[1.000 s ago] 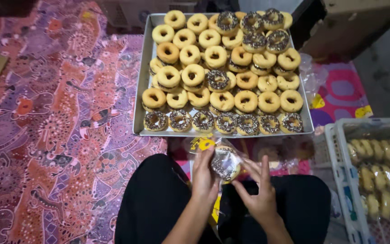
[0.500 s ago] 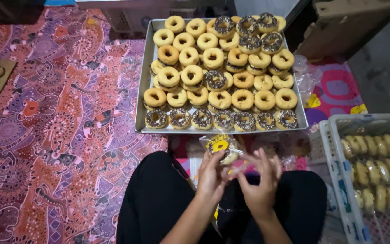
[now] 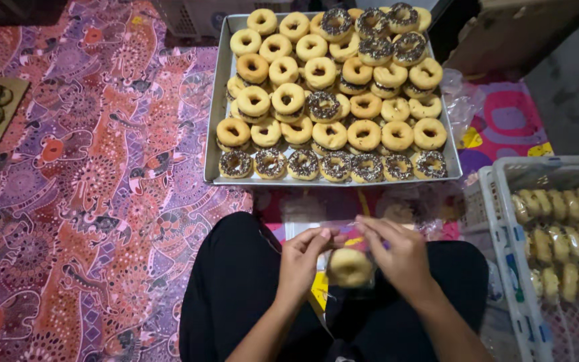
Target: The person sits on the floor and repeatedly picks donuts from a metal tray, places them into clear plastic bags, and sets the filled bags into a nearby crate. The task continues throughout the clip with no other actions shown.
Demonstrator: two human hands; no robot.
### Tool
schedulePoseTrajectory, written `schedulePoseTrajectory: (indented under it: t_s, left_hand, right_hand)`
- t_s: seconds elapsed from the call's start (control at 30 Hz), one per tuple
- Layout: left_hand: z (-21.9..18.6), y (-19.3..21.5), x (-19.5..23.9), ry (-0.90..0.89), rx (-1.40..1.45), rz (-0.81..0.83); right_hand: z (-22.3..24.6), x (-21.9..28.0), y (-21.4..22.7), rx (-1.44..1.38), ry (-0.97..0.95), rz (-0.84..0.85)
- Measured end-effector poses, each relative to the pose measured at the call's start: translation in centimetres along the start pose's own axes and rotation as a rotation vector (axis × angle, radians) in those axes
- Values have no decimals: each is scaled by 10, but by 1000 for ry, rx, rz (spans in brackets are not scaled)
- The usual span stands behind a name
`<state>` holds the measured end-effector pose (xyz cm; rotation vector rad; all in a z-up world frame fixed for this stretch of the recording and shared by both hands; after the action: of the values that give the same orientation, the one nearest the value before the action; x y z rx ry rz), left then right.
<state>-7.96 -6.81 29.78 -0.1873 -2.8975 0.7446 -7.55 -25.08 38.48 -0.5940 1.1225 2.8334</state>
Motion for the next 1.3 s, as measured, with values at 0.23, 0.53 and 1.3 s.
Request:
schedulePoseTrajectory:
  t_s: [0.23, 0.53, 1.3]
  left_hand:
    - [-50, -31, 52, -159, -1023, 280]
    - [-61, -20, 60, -487, -860, 727]
    - [24, 176, 95, 344, -581, -514]
  right_hand:
    - [-11, 12, 26, 583, 431, 460]
    - [-53, 81, -29, -189, 177, 1026]
    - [-77, 126, -267, -1275, -1008, 440]
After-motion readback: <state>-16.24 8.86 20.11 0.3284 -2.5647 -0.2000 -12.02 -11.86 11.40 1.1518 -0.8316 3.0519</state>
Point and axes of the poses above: each hand's wrist, its own x-axis away from the middle knuckle, its own y-axis out of the back of the hand, z = x × y, the point moved 2 cm from there along -x, towards the middle knuckle
